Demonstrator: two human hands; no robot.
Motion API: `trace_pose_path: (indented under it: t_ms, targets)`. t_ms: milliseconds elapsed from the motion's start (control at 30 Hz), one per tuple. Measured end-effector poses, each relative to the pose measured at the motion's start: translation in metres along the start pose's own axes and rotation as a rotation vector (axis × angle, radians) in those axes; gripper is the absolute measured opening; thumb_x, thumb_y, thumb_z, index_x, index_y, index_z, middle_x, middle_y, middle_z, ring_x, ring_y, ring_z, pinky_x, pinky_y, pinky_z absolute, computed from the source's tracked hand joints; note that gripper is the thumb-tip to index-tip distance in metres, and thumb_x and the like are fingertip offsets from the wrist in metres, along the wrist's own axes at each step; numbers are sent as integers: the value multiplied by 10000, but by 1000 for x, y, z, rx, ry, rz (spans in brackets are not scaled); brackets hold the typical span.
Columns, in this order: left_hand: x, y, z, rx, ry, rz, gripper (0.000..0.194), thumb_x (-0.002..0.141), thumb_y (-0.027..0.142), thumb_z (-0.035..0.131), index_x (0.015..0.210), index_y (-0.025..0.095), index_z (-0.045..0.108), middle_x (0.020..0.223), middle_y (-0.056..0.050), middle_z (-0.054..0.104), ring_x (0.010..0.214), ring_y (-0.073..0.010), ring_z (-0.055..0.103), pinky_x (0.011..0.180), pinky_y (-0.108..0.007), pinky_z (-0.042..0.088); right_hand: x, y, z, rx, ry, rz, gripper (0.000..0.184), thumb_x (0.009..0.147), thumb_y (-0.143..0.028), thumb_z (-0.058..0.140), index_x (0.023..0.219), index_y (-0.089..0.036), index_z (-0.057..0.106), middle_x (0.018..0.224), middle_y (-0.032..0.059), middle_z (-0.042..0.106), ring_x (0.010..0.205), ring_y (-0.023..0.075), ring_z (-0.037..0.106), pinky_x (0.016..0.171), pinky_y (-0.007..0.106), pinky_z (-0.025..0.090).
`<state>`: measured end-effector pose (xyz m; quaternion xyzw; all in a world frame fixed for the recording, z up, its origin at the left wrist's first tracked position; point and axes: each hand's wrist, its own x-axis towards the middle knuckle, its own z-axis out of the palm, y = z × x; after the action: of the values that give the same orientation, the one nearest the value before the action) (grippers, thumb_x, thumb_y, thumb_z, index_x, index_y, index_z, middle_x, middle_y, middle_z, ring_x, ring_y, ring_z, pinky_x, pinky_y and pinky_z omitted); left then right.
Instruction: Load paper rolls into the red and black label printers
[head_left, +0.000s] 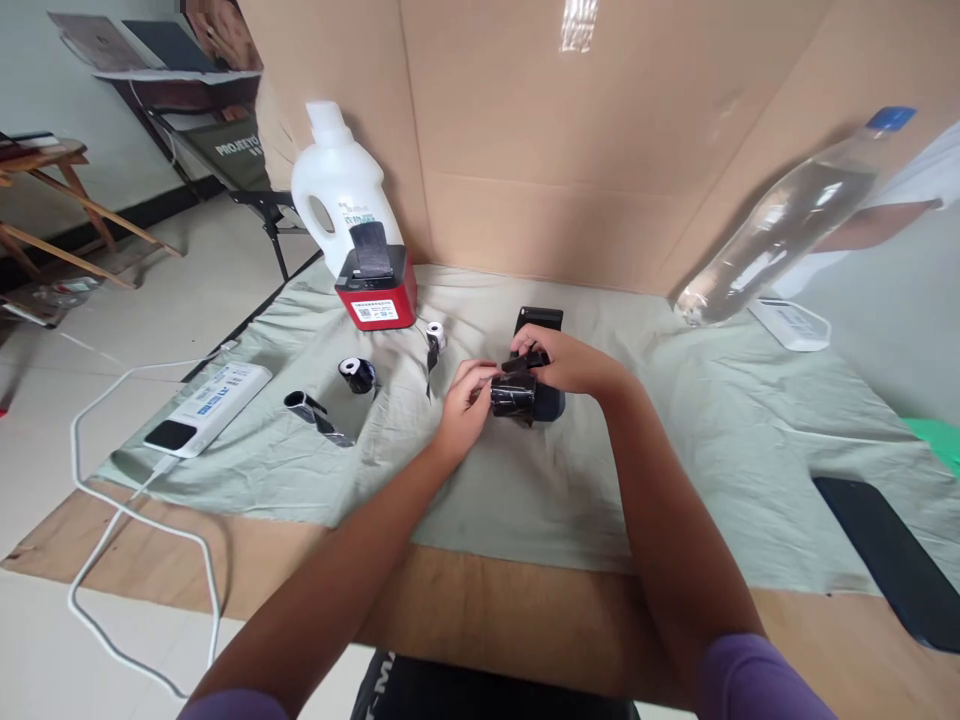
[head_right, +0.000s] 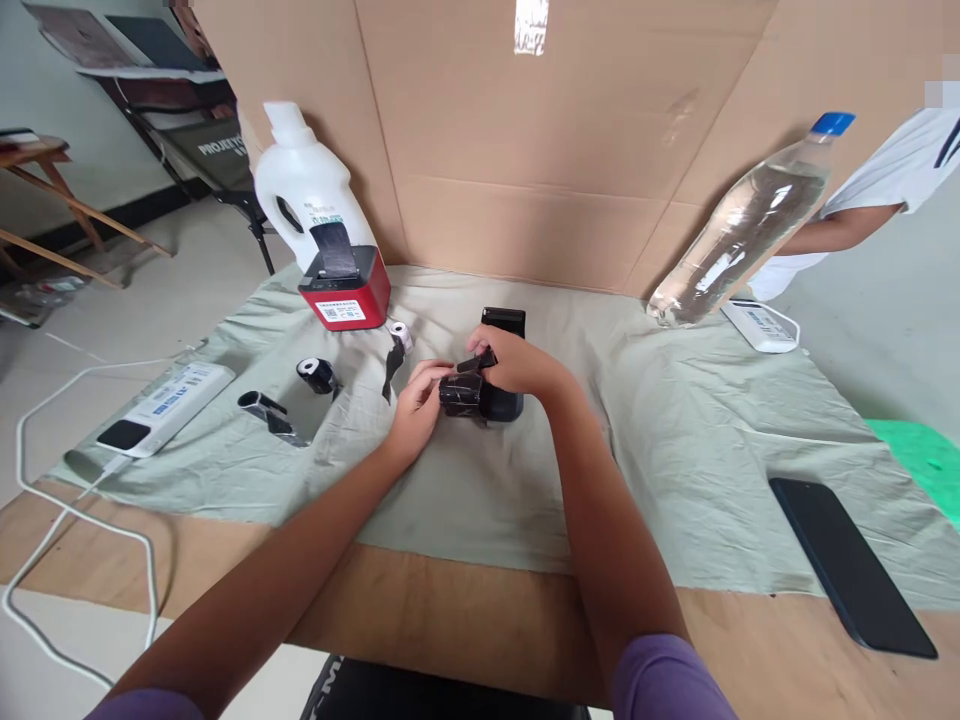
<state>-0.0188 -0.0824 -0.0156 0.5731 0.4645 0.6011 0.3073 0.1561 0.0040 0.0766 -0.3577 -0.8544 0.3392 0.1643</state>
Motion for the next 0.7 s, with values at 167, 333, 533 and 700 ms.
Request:
trace_pose_path:
  t_ms: [167,333,533,700]
  targets:
    - [-5,-1,4,-80,-39,-150,298,903,424,600,1110,211,626,896,-28,651,650,-117,610,591,-229,505,-3,13,-9,-47,37,-13,381,654,-98,561,1014,-207,617,1025,60,657,929,228,584,821,367,474]
    - [-19,6,11,-271,-185,-325,627,920,501,567,1457,216,417,776,5,647,492,-95,586,475,-209,460,0,27,-9,-80,130,8,433,616,-57,514,1018,-198,589,1047,73,621,955,230,574,829,365,466]
    - [-34,15,19,-269,-289,-389,828,823,376,750,1543,267,356,576,69,514,428,-98,463,420,-220,418,2,37,-5,-115,209,10,405,617,-42,495,983,-205,559,1037,73,624,971,235,567,864,376,456]
    - [-31,12,19,-261,-266,-414,769,768,371,790,1466,266,486,566,61,522,417,-110,464,404,-234,424,7,50,1,-126,212,-28,403,626,-43,487,989,-202,561,1035,68,626,980,233,568,877,375,448]
